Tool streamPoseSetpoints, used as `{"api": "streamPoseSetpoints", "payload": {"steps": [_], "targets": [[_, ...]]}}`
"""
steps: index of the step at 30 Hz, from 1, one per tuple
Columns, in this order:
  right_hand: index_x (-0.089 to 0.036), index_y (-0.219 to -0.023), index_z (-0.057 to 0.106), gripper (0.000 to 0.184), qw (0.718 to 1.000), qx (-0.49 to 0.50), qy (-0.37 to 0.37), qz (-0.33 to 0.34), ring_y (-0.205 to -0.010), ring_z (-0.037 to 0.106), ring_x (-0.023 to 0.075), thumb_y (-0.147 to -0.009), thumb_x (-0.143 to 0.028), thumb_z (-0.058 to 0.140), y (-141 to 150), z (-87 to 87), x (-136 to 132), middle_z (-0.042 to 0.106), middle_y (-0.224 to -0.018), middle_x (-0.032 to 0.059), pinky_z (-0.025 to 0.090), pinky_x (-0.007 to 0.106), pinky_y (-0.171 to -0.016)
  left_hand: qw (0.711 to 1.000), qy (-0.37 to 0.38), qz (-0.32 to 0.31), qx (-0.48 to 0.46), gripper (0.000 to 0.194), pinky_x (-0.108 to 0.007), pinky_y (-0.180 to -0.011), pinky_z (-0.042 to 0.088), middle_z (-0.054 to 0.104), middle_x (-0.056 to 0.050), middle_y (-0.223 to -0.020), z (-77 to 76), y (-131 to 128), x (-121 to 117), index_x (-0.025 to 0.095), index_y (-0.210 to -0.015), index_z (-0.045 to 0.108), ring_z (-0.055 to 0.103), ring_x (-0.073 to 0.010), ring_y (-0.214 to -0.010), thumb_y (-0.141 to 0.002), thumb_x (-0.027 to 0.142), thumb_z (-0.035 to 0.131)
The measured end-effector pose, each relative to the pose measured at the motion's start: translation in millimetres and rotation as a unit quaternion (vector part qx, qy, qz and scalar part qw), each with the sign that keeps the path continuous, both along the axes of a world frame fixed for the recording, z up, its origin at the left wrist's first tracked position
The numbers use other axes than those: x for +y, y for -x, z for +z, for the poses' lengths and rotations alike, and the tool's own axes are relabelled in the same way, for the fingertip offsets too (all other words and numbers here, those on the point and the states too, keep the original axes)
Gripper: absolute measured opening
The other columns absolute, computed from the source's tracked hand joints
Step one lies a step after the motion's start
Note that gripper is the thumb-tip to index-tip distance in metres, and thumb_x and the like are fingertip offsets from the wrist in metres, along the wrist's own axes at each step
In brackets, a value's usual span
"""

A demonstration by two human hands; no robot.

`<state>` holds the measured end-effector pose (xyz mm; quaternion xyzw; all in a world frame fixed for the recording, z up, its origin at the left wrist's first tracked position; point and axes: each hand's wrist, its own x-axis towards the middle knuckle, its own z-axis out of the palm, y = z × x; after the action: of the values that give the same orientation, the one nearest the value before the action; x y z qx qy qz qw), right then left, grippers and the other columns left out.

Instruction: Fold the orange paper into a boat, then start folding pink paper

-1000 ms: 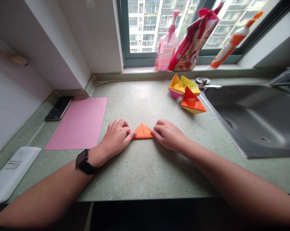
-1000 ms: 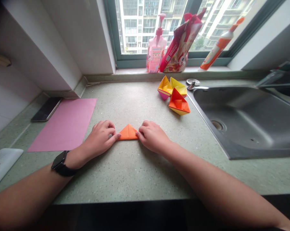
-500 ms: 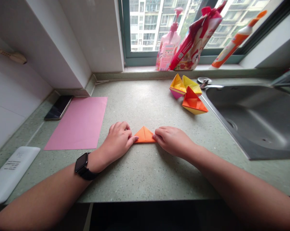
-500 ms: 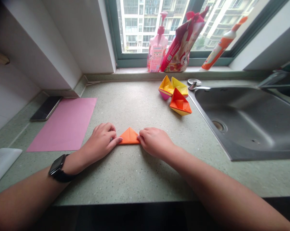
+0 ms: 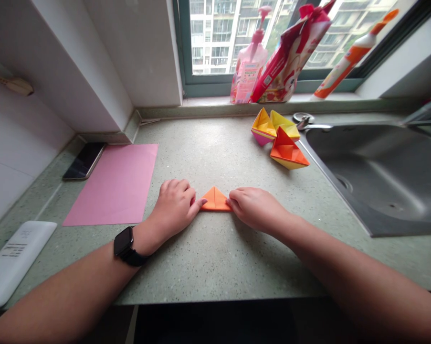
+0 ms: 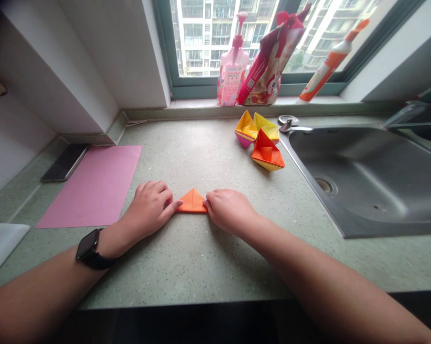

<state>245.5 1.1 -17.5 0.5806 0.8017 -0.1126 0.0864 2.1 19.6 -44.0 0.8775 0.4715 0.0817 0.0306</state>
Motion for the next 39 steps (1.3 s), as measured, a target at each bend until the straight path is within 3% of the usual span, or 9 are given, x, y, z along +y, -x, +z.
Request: {"api": "streamPoseSetpoints", "payload": {"steps": [10,14,17,20,28,39], "targets": [[-0.020,-0.095,0.076,0.039,1.000,0.005,0.012,-0.007,-0.097,0.074,0.0267,-0.113,-0.032,0.045,1,0.5,3,0.081,-0.106,0.0126,0.046,0.035,-0.075,1.000,-0.017,-0.014,-0.001,0.036,-0.054,-0.100,0.048,0.068,-0.012,-0.103,-0.2,-1,0,0.020,-0.093,0.071,0.058,-0.0325,-0.101,-0.110,0.048,0.058],[-0.020,-0.096,0.077,0.039,1.000,0.002,0.010,-0.004,-0.099,0.074,0.0270,-0.113,-0.034,0.045,0,-1.6,3,0.081,-0.106,0.0130,0.048,0.035,-0.077,0.996,-0.023,-0.078,-0.047,0.031,-0.054,-0.115,0.048,0.069,-0.017,-0.134,0.1,-5,-18,0.015,-0.128,0.069,0.061,-0.0341,-0.125,-0.114,0.034,0.048],[-0.019,-0.098,0.077,0.039,1.000,0.001,0.002,0.009,-0.098,0.074,0.0269,-0.113,-0.034,0.044,-1,-3.2,3,0.081,-0.106,0.0131,0.049,0.035,-0.078,0.988,-0.022,-0.148,-0.032,0.046,-0.054,-0.130,0.038,0.058,-0.019,-0.160,-5.7,-7,-38,0.013,-0.153,0.055,0.052,-0.0350,-0.151,-0.115,0.037,0.047],[-0.019,-0.099,0.077,0.040,1.000,-0.004,0.005,0.013,-0.099,0.075,0.0270,-0.114,-0.033,0.043,-1,-3.4,4,0.081,-0.107,0.0133,0.049,0.035,-0.079,0.987,-0.006,-0.160,0.008,0.061,-0.053,-0.135,0.033,0.048,-0.020,-0.172,-12.7,-6,-50,0.010,-0.165,0.042,0.042,-0.0350,-0.162,-0.115,0.046,0.047],[-0.018,-0.101,0.078,0.041,1.000,-0.008,0.015,0.013,-0.100,0.076,0.0289,-0.114,-0.033,0.042,1,-0.4,6,0.081,-0.109,0.0152,0.050,0.036,-0.079,0.985,0.022,-0.167,0.044,0.072,-0.053,-0.138,0.029,0.036,-0.019,-0.179,-15.2,-2,-51,0.011,-0.173,0.032,0.027,-0.0337,-0.170,-0.117,0.054,0.040],[-0.018,-0.101,0.079,0.041,1.000,-0.003,0.015,0.014,-0.099,0.075,0.0290,-0.113,-0.033,0.043,1,-1.5,7,0.082,-0.108,0.0154,0.049,0.036,-0.077,0.983,0.037,-0.165,0.065,0.075,-0.055,-0.138,0.026,0.028,-0.019,-0.182,-17.3,-3,-51,0.014,-0.174,0.031,0.026,-0.0360,-0.170,-0.115,0.059,0.043]]}}
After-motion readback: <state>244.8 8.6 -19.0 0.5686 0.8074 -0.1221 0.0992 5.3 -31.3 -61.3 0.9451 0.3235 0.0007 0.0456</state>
